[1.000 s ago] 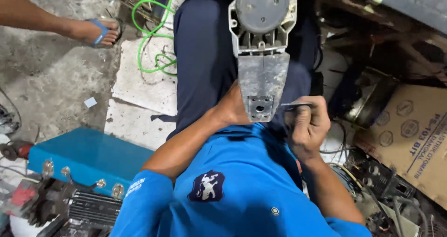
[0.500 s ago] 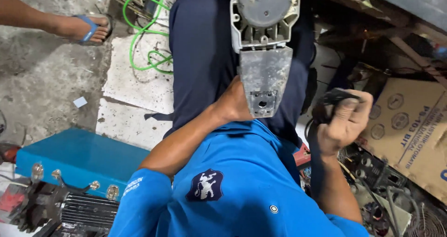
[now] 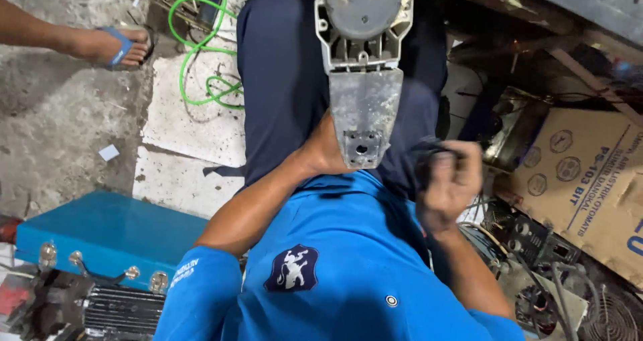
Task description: A person is disassembling a power tool, specifically a demolition hammer, on a repair bench to access internal components.
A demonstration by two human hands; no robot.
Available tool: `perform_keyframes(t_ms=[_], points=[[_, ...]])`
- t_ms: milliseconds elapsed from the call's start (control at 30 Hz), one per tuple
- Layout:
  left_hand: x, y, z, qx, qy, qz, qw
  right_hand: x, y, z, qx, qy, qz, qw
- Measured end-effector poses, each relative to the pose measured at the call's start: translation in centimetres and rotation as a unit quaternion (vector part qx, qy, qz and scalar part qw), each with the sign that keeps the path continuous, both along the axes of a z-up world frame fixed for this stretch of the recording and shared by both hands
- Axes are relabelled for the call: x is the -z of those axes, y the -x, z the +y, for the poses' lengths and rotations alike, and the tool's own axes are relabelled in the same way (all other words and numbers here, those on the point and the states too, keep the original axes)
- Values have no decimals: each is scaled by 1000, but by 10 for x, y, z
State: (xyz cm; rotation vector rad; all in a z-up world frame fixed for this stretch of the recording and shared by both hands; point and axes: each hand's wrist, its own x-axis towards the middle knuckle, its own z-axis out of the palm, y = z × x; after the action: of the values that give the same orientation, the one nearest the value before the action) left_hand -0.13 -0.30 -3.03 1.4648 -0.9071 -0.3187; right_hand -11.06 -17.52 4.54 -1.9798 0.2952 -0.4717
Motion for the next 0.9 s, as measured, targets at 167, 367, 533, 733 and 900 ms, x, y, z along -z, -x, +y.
perform_keyframes(t_ms=[167,367,533,733,900], points=[[3,1,9,-18,-10,0,1000,-13,-6,7,51,-6,-60,997],[6,-1,33,-30,-7,-1,1000,-7,-4,12,-55,-25,-82,995],[10,-6,33,-40,-6,-2,999,-4,-3,15,-83,-20,-73,994],[13,-8,36,-43,2,-2,999,-10,-8,23,-111,-18,-70,991],[17,-10,38,-50,6,-1,999,-12,-10,26,-122,-24,-67,990]])
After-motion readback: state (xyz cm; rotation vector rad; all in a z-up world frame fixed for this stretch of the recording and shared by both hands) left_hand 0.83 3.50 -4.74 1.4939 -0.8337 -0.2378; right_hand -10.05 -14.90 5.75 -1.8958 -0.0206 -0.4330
